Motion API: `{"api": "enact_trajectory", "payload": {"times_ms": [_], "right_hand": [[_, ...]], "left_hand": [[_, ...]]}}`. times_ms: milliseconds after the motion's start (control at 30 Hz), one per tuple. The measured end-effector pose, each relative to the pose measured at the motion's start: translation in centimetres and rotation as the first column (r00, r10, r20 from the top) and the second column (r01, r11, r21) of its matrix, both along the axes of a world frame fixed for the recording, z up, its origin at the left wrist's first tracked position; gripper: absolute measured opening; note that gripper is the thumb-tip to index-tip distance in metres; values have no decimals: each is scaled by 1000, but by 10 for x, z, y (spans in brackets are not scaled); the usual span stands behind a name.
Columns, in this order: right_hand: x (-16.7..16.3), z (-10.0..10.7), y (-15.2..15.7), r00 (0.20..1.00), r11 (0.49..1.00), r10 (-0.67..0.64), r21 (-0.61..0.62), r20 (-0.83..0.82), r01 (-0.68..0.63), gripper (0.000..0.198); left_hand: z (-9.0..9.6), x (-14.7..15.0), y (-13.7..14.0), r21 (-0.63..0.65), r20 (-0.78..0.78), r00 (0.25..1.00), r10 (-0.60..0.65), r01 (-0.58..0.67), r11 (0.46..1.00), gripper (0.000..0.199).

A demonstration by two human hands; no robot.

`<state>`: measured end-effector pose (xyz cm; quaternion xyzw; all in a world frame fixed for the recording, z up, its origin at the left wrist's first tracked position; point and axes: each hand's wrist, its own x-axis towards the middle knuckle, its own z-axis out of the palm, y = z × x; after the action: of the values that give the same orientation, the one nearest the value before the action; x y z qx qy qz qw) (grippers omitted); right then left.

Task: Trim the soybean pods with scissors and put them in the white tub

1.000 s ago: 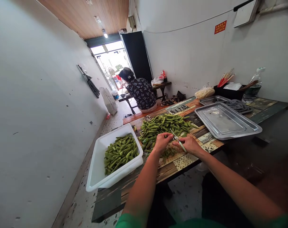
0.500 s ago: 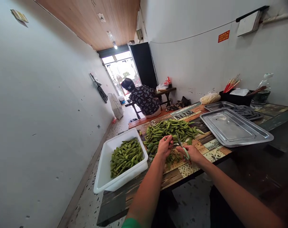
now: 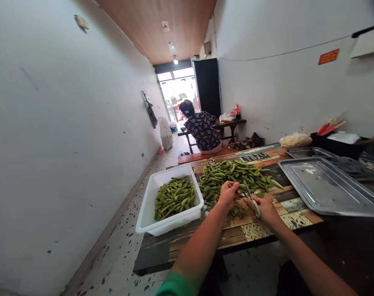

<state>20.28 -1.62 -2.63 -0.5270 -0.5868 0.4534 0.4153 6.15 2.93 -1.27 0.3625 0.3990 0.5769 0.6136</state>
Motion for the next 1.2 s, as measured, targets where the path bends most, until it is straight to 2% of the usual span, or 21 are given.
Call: {"api": "enact_trajectory", "payload": {"times_ms": [67, 167, 233, 267, 300, 367, 400, 433, 467, 500, 567, 633, 667, 767, 833, 867, 900, 933, 1000, 1067, 1200], "right_hand": [[4, -3, -4, 998, 996, -68, 62, -3, 68, 42], [11, -9, -11, 986, 972, -167, 167, -18, 167, 43], [15, -15, -14, 977, 953, -215, 217, -17, 213, 45], [16, -19, -15, 971, 945, -237, 227, -17, 235, 47], [17, -22, -15, 967, 940, -256, 229, -20, 253, 49], [17, -27, -15, 959, 935, -280, 215, -39, 282, 53], [16, -29, -15, 956, 934, -289, 201, -56, 294, 53], [15, -29, -15, 951, 933, -300, 186, -73, 309, 54], [14, -29, -16, 946, 931, -312, 173, -88, 323, 54], [13, -28, -17, 940, 926, -327, 162, -100, 340, 54], [11, -25, -19, 931, 919, -346, 160, -117, 361, 54], [9, -23, -20, 915, 909, -351, 162, -199, 384, 53], [9, -23, -20, 910, 907, -349, 164, -225, 388, 51], [8, -27, -18, 886, 896, -374, 139, -275, 422, 52], [8, -29, -18, 878, 893, -382, 129, -290, 431, 51], [8, -30, -19, 880, 893, -379, 136, -286, 428, 49], [9, -30, -20, 886, 895, -371, 146, -278, 420, 48], [9, -30, -20, 894, 899, -362, 153, -265, 410, 46], [10, -29, -22, 908, 912, -344, 144, -239, 384, 46], [11, -29, -22, 917, 922, -338, 119, -213, 368, 48], [13, -30, -20, 916, 915, -367, 112, -160, 387, 55]], "left_hand": [[7, 0, 0, 11, -15, 995, 100, -100, 995, 28], [30, -9, -4, 52, -56, 963, 265, -262, 964, 9], [50, -23, -11, 172, -170, 901, 399, -371, 912, 9], [60, -34, -17, 273, -256, 834, 488, -422, 864, 13], [69, -46, -23, 390, -351, 729, 588, -457, 799, 16], [86, -74, -38, 589, -510, 410, 756, -474, 654, 24], [92, -89, -45, 634, -574, 227, 787, -484, 603, 26], [98, -104, -53, 637, -646, 62, 761, -505, 582, 29], [103, -117, -59, 602, -729, -62, 682, -533, 595, 30], [106, -128, -63, 554, -802, -141, 581, -540, 633, 29], [109, -139, -66, 484, -872, -220, 437, -520, 704, 22], [105, -132, -58, 475, -880, -213, 425, -412, 777, 14], [101, -121, -51, 477, -879, -176, 443, -340, 811, 14], [78, -74, -24, 435, -899, 17, 438, -92, 896, 13], [58, -38, -4, 423, -898, 174, 403, 94, 901, 11], [48, -22, 5, 439, -885, 260, 386, 188, 879, 17], [38, -8, 13, 454, -874, 316, 370, 257, 853, 22], [29, 4, 21, 461, -870, 340, 357, 304, 834, 24], [16, 22, 34, 450, -884, 307, 352, 359, 818, 22], [8, 32, 43, 440, -897, 220, 383, 378, 814, 20], [3, 40, 50, 454, -879, 79, 470, 442, 774, 18]]}}
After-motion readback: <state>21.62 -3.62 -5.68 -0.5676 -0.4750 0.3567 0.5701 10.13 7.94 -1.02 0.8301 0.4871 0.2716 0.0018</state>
